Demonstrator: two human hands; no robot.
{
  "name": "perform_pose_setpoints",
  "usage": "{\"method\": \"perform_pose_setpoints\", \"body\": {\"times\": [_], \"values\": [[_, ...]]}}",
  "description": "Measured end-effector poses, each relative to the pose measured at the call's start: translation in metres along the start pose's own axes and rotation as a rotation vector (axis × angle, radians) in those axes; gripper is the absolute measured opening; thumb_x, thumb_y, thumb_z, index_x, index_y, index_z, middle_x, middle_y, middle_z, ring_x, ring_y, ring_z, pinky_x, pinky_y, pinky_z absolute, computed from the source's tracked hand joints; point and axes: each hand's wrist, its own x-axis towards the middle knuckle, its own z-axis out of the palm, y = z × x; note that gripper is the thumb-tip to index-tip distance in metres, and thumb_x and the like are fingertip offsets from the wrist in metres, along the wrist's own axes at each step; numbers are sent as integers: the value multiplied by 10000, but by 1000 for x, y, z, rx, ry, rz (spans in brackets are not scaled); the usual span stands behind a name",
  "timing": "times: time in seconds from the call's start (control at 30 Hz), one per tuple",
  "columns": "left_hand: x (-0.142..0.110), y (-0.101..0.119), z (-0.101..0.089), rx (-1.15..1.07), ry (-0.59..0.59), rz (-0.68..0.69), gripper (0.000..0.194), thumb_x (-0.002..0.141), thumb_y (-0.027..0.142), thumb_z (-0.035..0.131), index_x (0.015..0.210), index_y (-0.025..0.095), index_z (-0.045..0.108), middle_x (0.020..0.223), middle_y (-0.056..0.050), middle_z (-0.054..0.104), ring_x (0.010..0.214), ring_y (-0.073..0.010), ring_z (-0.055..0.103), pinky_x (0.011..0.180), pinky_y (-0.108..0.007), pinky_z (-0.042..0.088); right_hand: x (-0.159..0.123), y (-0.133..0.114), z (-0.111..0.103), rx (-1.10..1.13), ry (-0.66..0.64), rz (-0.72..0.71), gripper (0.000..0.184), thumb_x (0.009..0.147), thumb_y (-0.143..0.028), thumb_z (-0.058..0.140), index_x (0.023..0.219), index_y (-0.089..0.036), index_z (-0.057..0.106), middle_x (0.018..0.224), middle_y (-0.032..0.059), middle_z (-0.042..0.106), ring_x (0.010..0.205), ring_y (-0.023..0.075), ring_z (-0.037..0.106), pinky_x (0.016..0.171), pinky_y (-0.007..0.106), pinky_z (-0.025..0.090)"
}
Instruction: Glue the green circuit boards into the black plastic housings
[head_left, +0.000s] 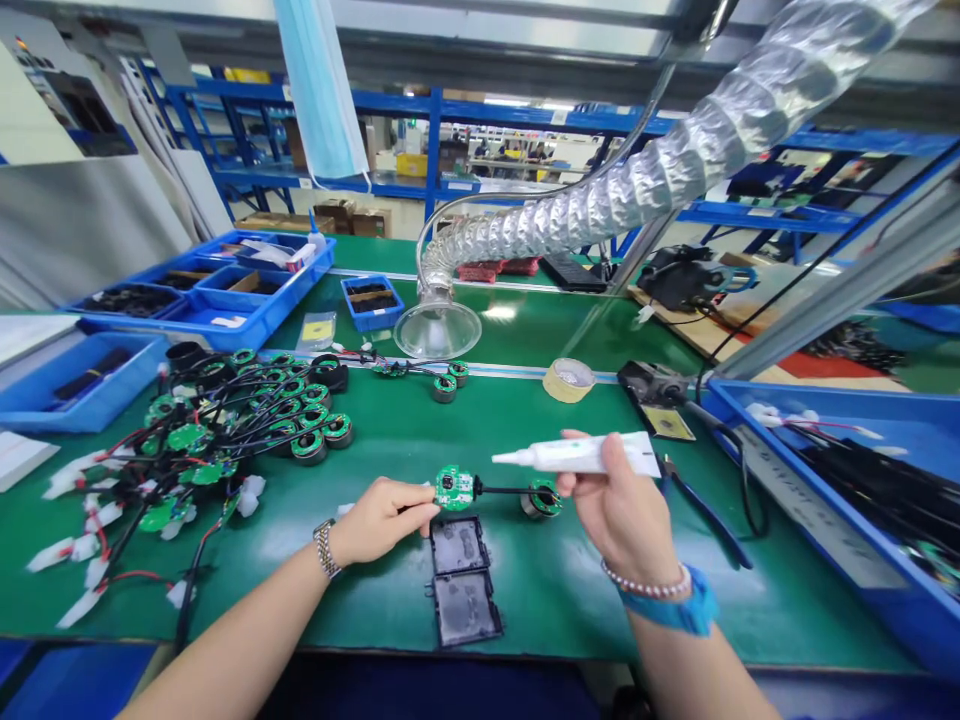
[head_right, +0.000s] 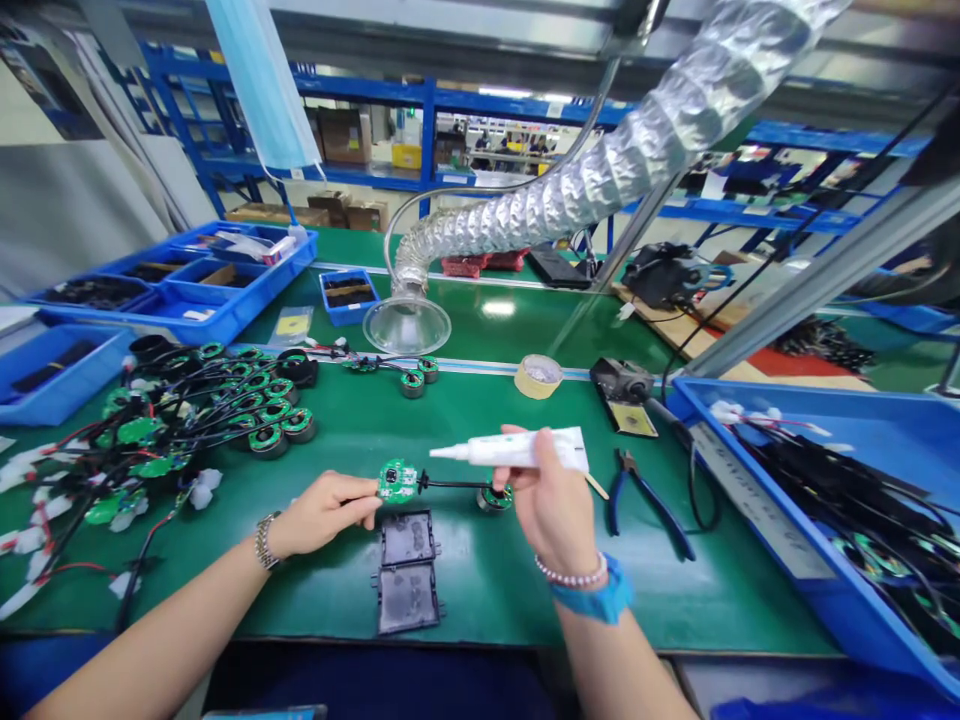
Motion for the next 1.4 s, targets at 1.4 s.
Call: {"method": "perform_pose_setpoints", "body": {"times": [1.4], "values": [[-2,5,1,47,10,73,349,860,348,400,575,166,490,552,-3,526,530,-117,459,551,-224,350,-54,-9,9,-856,-276,-847,251,853,-138,458,1031,-213,618,888,63,677,761,174,627,631,319,525]]}}
